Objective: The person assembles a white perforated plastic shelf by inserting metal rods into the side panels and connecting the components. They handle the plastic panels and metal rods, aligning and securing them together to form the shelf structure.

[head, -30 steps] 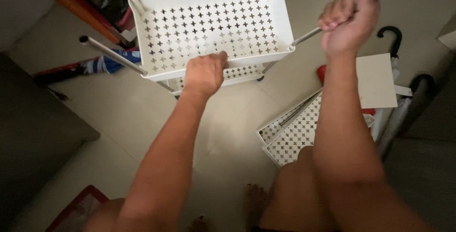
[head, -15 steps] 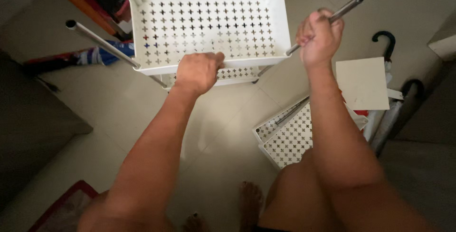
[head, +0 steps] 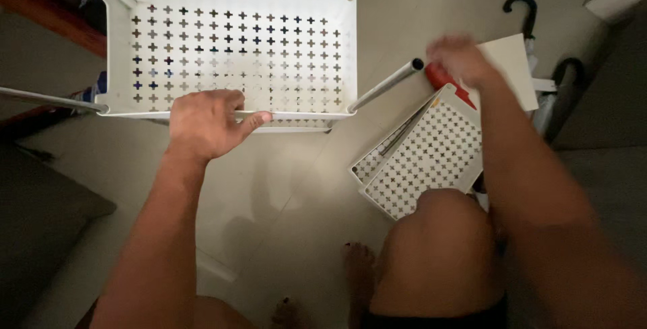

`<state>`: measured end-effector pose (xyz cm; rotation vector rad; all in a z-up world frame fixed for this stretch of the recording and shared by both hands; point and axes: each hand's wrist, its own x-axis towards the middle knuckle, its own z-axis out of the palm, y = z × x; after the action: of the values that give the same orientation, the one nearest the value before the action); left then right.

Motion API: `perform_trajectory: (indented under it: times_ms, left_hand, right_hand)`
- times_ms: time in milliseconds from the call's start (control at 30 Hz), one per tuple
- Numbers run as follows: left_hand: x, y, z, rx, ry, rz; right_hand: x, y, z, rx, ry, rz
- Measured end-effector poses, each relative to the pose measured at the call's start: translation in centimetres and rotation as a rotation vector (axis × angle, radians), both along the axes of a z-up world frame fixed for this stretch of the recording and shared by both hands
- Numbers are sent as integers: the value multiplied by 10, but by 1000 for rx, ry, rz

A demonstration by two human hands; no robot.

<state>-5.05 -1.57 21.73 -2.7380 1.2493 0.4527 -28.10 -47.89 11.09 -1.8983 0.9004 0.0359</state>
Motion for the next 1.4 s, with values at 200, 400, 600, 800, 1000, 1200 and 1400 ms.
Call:
perform_trajectory:
  times_ms: [200,400,600,800,1000,1200,1400]
  left_hand:
    - [-6,-17,-11,-228,-121,-76]
    - [-25,-47,-18,-261,-208,-191]
    - [-79,-128,-27,-454,-157,-379]
    - [-97,-183,-36,-577,-49,-218]
    - [-98,-165,-38,-644,-106,-188]
    - [-116,-99,-36,-495,-94,-243]
    - [-119,-49,-33,-621,-37,-280]
  right_hand:
    - [-94,-4,-181,-1034,510,855]
    - [-102,42,-225,95,133,-383]
    - [-97,62,-227,-392,105,-221]
    - [-95,55,-250,-442,115,-325]
    - [-111,32,-238,-315,21,-194]
    - [-106,-21,-96,778,-661,-1039]
    - [-15,12,82,529,-1215,-630]
